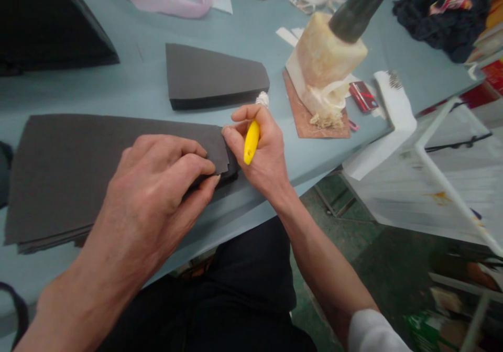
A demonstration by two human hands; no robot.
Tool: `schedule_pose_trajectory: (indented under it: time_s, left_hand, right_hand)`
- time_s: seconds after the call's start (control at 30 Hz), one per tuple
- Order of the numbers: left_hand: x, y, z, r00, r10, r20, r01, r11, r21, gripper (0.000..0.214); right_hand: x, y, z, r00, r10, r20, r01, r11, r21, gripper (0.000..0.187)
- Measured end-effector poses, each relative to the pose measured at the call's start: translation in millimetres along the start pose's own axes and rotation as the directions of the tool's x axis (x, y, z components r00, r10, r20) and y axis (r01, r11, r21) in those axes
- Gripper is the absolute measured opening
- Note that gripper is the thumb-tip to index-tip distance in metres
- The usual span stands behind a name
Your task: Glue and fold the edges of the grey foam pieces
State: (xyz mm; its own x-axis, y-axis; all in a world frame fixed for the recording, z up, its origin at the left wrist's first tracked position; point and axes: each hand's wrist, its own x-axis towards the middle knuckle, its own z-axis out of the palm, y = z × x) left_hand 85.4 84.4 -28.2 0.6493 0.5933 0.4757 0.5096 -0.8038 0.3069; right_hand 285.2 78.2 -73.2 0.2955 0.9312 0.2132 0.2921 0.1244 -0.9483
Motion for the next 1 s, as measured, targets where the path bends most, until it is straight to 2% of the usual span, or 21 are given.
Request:
schedule_pose_trajectory:
  time_s: [0.47, 0.7, 1.0]
  left_hand:
    - [-1.5, 2.6, 2.6, 0.998, 0.059, -0.008, -0.059, 0.997, 0.058, 0.006]
    - [-1.6, 1.8, 3.3, 0.997, 0.079, -0.012, -0.078, 0.993, 0.084, 0.006]
    - [-3.3, 4.9, 4.1, 1.000, 0.028, -0.011, -0.027, 0.997, 0.078, 0.009]
  right_hand:
    - [4.3, 2.5, -1.2, 1.000, -0.007, 0.014, 0.008, 0.996, -0.092, 0.034]
    - [4.2, 2.8, -1.1, 1.000, 0.008, 0.013, -0.007, 0.998, -0.057, 0.039]
    - [6.2, 5.9, -0.7, 1.000, -0.003, 0.016, 0.004, 0.998, -0.057, 0.040]
